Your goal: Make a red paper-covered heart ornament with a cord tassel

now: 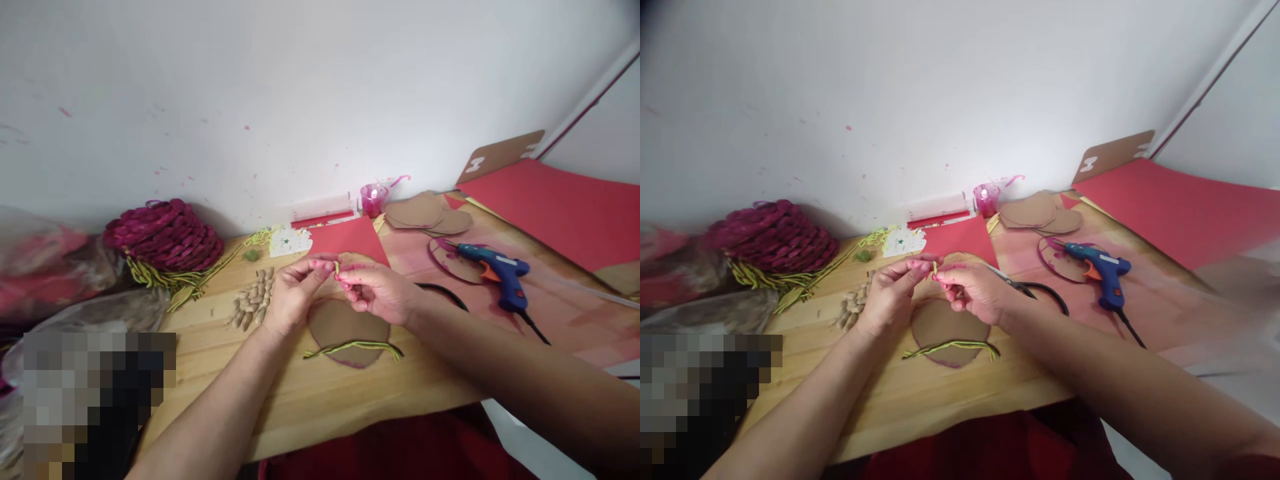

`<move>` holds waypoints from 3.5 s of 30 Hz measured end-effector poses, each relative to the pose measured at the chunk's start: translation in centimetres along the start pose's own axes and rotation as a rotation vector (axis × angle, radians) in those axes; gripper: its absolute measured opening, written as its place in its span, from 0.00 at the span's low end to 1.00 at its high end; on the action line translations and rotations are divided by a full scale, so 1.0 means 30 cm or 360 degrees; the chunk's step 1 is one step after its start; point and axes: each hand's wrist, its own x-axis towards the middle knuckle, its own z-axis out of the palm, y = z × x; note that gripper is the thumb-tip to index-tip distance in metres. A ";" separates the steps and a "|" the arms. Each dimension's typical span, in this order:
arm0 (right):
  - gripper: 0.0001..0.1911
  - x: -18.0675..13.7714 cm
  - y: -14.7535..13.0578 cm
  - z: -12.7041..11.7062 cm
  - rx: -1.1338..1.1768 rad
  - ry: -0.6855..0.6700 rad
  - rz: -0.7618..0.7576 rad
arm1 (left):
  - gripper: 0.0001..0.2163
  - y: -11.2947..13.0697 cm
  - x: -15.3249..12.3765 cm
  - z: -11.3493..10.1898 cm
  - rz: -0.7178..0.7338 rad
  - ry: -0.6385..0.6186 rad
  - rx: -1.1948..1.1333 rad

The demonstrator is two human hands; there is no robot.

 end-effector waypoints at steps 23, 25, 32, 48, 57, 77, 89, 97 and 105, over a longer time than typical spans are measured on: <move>0.12 -0.046 -0.013 0.002 -0.1649 0.0353 0.0217 | 0.09 -0.020 0.031 -0.047 0.0718 -0.0763 0.1267; 0.10 -0.055 -0.014 0.015 -0.1713 0.0370 0.0242 | 0.09 -0.025 0.032 -0.042 0.0730 -0.0814 0.1288; 0.09 -0.056 -0.011 0.041 -0.1890 0.0370 0.0295 | 0.09 -0.026 0.033 -0.030 0.0760 -0.0840 0.1329; 0.11 -0.065 -0.015 0.069 -0.1974 0.0412 0.0296 | 0.12 -0.030 0.019 -0.017 0.0776 -0.0715 0.1381; 0.07 -0.046 0.004 0.032 -0.1987 0.0371 0.0318 | 0.19 -0.005 0.003 -0.014 0.0518 -0.0728 0.1418; 0.24 -0.535 -0.072 -0.432 -0.2263 0.1841 0.0046 | 0.09 0.039 0.012 -0.034 0.0539 -0.1048 0.1776; 0.19 -0.500 -0.136 -0.506 -0.1834 0.1742 0.0004 | 0.15 0.070 -0.025 -0.004 0.0505 -0.1047 0.2134; 0.18 -0.582 0.013 -0.521 -0.2546 0.1493 -0.0740 | 0.15 0.016 -0.072 -0.054 0.0822 -0.0868 0.1767; 0.15 -0.560 0.031 -0.505 -0.2911 0.1408 -0.0779 | 0.16 0.012 -0.077 -0.059 0.0799 -0.0860 0.1636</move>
